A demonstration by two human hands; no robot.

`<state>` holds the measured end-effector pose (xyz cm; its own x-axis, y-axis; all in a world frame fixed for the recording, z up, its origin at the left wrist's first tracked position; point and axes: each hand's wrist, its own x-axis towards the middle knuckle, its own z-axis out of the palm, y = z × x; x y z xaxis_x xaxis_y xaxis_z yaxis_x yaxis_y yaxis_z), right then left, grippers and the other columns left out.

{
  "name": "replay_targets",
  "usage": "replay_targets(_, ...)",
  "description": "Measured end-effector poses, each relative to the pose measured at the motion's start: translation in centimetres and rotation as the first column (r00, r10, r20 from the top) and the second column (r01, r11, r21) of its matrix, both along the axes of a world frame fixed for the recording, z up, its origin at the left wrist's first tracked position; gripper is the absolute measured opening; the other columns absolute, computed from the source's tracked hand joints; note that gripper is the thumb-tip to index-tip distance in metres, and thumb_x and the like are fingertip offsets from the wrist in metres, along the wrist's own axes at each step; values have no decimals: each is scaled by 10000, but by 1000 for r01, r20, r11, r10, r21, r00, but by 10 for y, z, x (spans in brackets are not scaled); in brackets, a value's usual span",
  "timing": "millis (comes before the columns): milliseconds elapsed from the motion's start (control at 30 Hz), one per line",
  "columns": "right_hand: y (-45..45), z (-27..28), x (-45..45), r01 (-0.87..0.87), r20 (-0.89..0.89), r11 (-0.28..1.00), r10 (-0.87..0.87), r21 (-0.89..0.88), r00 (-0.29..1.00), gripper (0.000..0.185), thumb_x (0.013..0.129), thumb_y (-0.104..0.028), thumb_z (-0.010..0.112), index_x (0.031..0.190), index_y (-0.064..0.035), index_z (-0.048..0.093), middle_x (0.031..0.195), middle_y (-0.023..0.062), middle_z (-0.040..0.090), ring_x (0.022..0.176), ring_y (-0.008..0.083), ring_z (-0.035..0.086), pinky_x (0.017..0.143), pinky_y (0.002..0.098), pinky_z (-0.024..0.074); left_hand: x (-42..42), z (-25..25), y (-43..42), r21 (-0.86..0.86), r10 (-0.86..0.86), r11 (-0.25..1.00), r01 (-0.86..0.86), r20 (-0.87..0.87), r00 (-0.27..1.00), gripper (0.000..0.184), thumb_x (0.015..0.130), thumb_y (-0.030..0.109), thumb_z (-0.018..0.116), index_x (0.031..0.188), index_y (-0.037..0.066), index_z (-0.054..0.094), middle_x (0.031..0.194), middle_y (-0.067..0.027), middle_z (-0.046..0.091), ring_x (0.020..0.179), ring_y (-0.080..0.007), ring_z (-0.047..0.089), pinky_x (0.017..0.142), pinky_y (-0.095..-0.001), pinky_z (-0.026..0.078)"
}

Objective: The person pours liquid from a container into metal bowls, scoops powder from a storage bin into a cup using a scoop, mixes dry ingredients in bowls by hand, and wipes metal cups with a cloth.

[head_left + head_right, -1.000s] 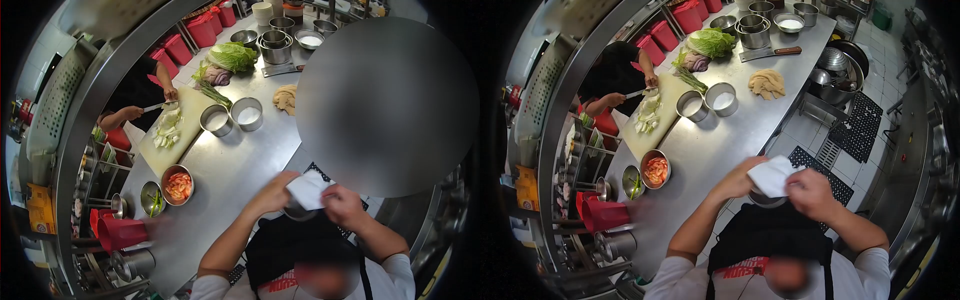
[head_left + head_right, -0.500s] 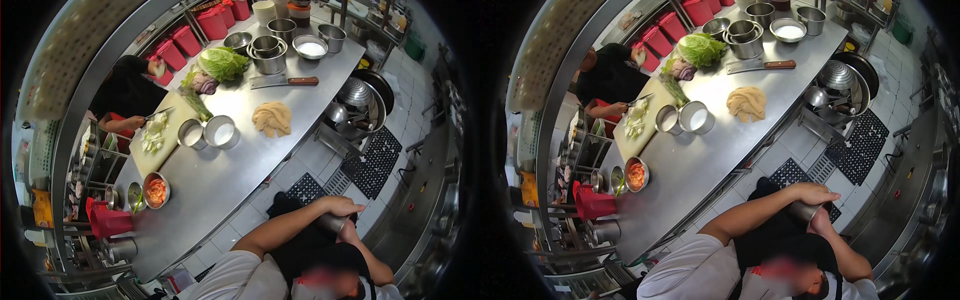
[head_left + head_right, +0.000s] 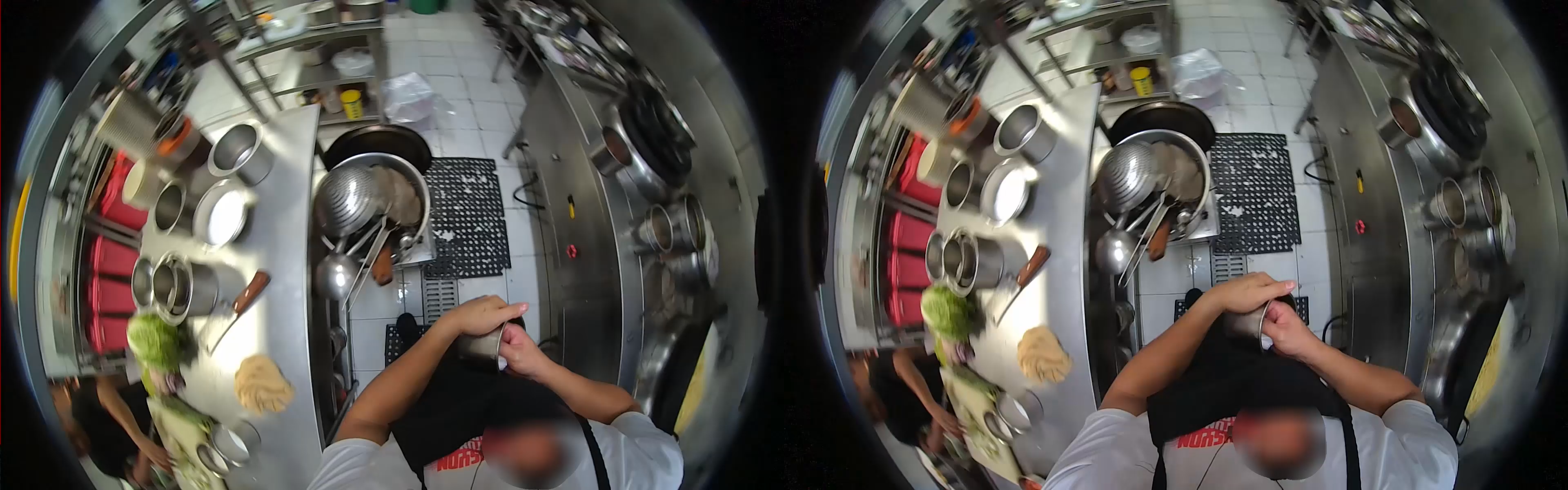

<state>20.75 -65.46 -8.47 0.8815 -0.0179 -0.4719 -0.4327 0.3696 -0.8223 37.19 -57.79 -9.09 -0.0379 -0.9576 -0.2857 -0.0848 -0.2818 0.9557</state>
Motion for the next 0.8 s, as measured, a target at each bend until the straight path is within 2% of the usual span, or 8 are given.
replay_targets(167,-76,50,31,-3,130,233,552,-972,824,214,799,-58,630,1011,-34,615,1032,113,590,910,215,579,824,383,469,33,0,-96,103,-236,963,250,-129,963,919,879,761,278,919,-47,715,940,-230,691,898,-314,653,848,-393,473)
replay_targets(200,-91,38,32,-318,-254,17,563,-948,786,321,810,-146,636,1123,-86,600,1143,124,584,1058,282,558,925,415,434,38,-4,-118,99,-275,954,284,-97,957,931,874,770,266,931,-44,715,953,-236,688,914,-324,653,861,-397,471)
replay_targets(367,-176,-19,63,-283,38,811,350,-512,936,403,931,-205,520,1323,-115,509,1341,99,527,1285,237,455,1107,383,318,65,15,-218,136,-391,920,368,268,880,919,900,725,228,807,-56,704,869,-292,658,913,-428,630,861,-451,478)
replay_targets(433,-218,-34,85,-334,84,821,416,-462,906,428,925,-244,499,1337,-127,517,1354,104,529,1271,231,481,1103,385,324,90,7,-248,126,-289,955,267,211,934,869,911,697,271,808,-49,705,838,-282,659,876,-428,635,834,-447,484)
replay_targets(533,-264,14,156,229,-280,857,-104,462,954,445,939,-246,455,1339,-55,497,1308,160,551,1255,271,490,1092,385,334,141,6,-282,85,-31,996,25,69,997,846,922,677,310,763,-64,686,795,-253,666,816,-376,651,791,-428,487)
replay_targets(600,-292,53,201,-148,-433,988,151,41,889,402,932,-178,471,1308,-44,516,1280,129,569,1190,250,537,1044,391,394,175,14,-288,103,33,994,-32,-6,999,848,920,681,318,747,-70,671,781,-235,665,787,-345,640,770,-426,481)
replay_targets(700,-322,-4,256,-393,196,583,702,-711,685,307,878,-98,514,1166,-29,593,1169,124,623,1020,272,628,922,396,490,216,30,-265,150,341,926,-345,53,938,845,914,690,333,727,-72,645,750,-205,655,732,-295,612,748,-422,465)
replay_targets(800,-296,29,311,-472,296,630,741,-617,602,319,827,-129,540,1124,-28,597,1050,152,644,973,298,636,869,416,489,241,34,-251,195,552,812,-550,49,832,873,900,709,337,900,-96,675,987,-262,664,921,-334,631,841,-417,463)
